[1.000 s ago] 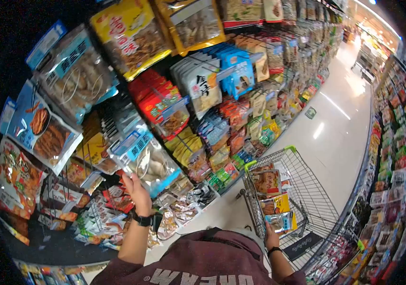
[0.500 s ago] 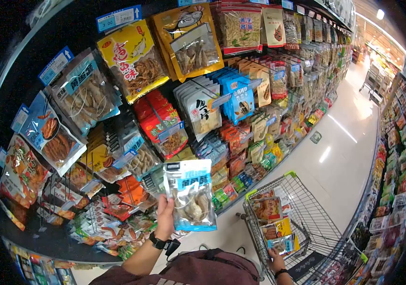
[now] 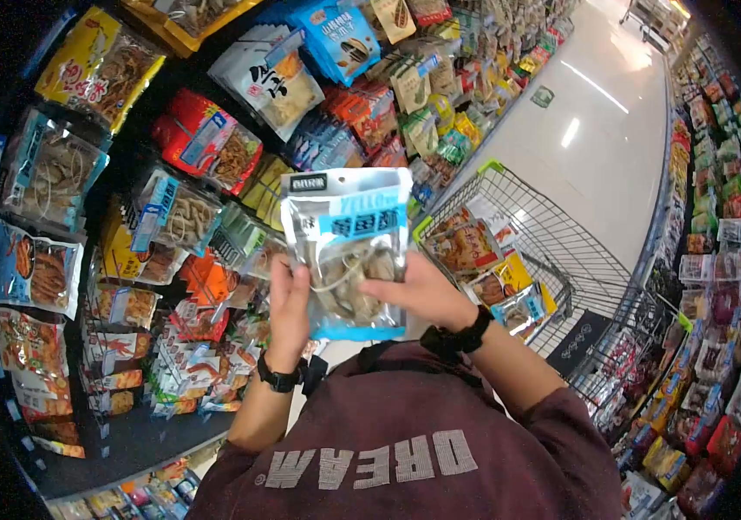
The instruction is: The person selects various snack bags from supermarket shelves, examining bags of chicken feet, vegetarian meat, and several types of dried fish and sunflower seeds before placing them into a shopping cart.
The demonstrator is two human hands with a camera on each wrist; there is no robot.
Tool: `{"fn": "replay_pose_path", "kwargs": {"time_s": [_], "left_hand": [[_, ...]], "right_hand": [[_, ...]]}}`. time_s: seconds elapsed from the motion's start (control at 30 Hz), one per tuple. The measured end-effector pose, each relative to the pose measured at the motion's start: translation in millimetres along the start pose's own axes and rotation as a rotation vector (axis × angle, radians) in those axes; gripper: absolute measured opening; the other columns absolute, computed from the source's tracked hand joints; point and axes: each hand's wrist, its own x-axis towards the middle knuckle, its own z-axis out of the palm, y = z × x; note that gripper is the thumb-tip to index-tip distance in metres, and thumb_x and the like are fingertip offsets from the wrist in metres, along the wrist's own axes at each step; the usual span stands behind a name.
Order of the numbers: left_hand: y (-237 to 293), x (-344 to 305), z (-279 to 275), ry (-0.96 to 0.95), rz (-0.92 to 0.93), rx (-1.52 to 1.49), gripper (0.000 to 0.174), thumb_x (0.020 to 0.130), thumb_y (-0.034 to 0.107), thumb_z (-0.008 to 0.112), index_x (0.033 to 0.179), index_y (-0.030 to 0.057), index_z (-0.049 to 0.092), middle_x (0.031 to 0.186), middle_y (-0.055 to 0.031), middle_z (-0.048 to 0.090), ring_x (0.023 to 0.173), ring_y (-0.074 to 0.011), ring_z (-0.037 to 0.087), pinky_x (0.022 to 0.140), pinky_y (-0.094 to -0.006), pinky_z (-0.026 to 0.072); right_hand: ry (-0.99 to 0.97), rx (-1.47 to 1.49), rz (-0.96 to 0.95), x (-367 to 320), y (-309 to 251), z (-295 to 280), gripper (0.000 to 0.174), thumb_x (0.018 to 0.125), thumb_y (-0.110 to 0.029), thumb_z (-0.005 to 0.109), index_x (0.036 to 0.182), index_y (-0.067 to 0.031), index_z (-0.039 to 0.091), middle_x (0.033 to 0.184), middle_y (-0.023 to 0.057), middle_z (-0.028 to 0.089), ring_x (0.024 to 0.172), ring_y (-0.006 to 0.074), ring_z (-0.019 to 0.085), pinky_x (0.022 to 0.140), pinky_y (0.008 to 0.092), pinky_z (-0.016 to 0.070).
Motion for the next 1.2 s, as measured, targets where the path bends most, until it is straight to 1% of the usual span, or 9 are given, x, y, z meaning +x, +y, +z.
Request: {"fn": "replay_pose_path", "kwargs": {"time_s": [0.2,0.3,0.4,0.47,0.57,0.67,1.0,1.13,1.2], "left_hand": [[1.4,-7.3,-5.3,0.131,0.011,0.039,0.027,0.105,0.022,0.058,0.121,0.0032,0.049,0.130,-0.0124,0.055,0.121,-0.0181,0.049,0.105,-0.0362,0.0402],[19.7,-14.5,-5.7,-0.164,0.299,0.729,0.058,0.096,0.018,0.071,0.143,0.0030,0.040,0.150,-0.0157,0.045,0.135,-0.0250,0.046,0.112,-0.0412,0.0393],[3.8,-24.9,1.8,-0.067,0.003,0.038,0.052,0.097,0.016,0.070,0.140,0.0022,0.045,0.153,-0.0151,0.042,0.134,-0.0241,0.048,0.108,-0.0385,0.0434],[-0.4,-22.5,-15.3,-0.023,-0.065,-0.157,0.040,0.099,0.014,0.067,0.135,0.0008,0.054,0.142,-0.0123,0.054,0.123,-0.0197,0.056,0.100,-0.0335,0.0483],[13.1,-25.8,-23.0,0.124,-0.235,-0.194,0.024,0.102,0.017,0.065,0.120,0.0005,0.067,0.107,-0.0031,0.070,0.101,-0.0114,0.063,0.090,-0.0295,0.0508],[9.6,-42.1,-39.1,-0.116,-0.400,-0.122,0.027,0.101,0.021,0.067,0.118,0.0002,0.067,0.110,-0.0033,0.069,0.103,-0.0116,0.062,0.091,-0.0300,0.0504],[10.7,-23.7,-25.6,-0.108,-0.173,-0.063,0.062,0.096,0.016,0.073,0.146,0.0011,0.040,0.130,-0.0109,0.060,0.117,-0.0197,0.060,0.102,-0.0373,0.0485],[15.4,-21.2,-17.0,-0.210,0.058,-0.011,0.086,0.092,0.013,0.077,0.157,0.0031,0.021,0.159,-0.0178,0.026,0.141,-0.0283,0.040,0.110,-0.0463,0.0454],[10.3,-29.2,-11.7,-0.161,0.022,-0.063,0.078,0.094,0.014,0.076,0.156,0.0032,0.029,0.151,-0.0151,0.043,0.135,-0.0242,0.048,0.108,-0.0423,0.0471]], "right_hand": [[0.069,0.069,0.004,8.5,18.6,10.7,0.039,0.096,-0.009,0.070,0.132,0.0005,0.057,0.120,0.0037,0.068,0.108,0.0108,0.063,0.094,0.0298,0.0513],[0.119,-0.291,-0.173,12.3,26.3,23.5,0.037,0.102,-0.022,0.063,0.132,-0.0003,0.058,0.135,0.0111,0.062,0.119,0.0195,0.061,0.102,0.0354,0.0482],[-0.115,-0.366,-0.394,14.6,20.7,36.9,0.038,0.103,-0.026,0.061,0.132,-0.0016,0.058,0.146,0.0136,0.053,0.129,0.0238,0.055,0.106,0.0392,0.0453],[-0.243,-0.464,-0.414,20.9,23.2,22.9,0.038,0.100,-0.020,0.065,0.133,-0.0023,0.058,0.148,0.0132,0.049,0.134,0.0255,0.051,0.106,0.0400,0.0451],[0.235,-0.590,-0.455,19.4,8.0,32.1,0.044,0.095,-0.009,0.071,0.135,-0.0024,0.054,0.134,0.0138,0.059,0.120,0.0210,0.060,0.099,0.0353,0.0501],[0.019,0.100,0.151,9.6,16.4,30.6,0.041,0.096,-0.010,0.072,0.132,-0.0023,0.054,0.119,0.0094,0.067,0.105,0.0155,0.065,0.092,0.0312,0.0528],[0.172,0.013,-0.032,9.6,16.4,37.8,0.027,0.099,-0.013,0.070,0.122,-0.0014,0.061,0.109,-0.0017,0.069,0.097,0.0053,0.062,0.085,0.0235,0.0514],[0.167,-0.232,-0.184,2.2,11.7,52.2,0.036,0.106,-0.022,0.057,0.133,0.0014,0.058,0.135,0.0118,0.061,0.118,0.0162,0.058,0.104,0.0345,0.0452],[0.048,-0.298,-0.311,-1.3,4.5,57.4,0.042,0.106,-0.023,0.054,0.141,0.0004,0.052,0.152,0.0165,0.048,0.133,0.0223,0.050,0.112,0.0395,0.0392]]}}
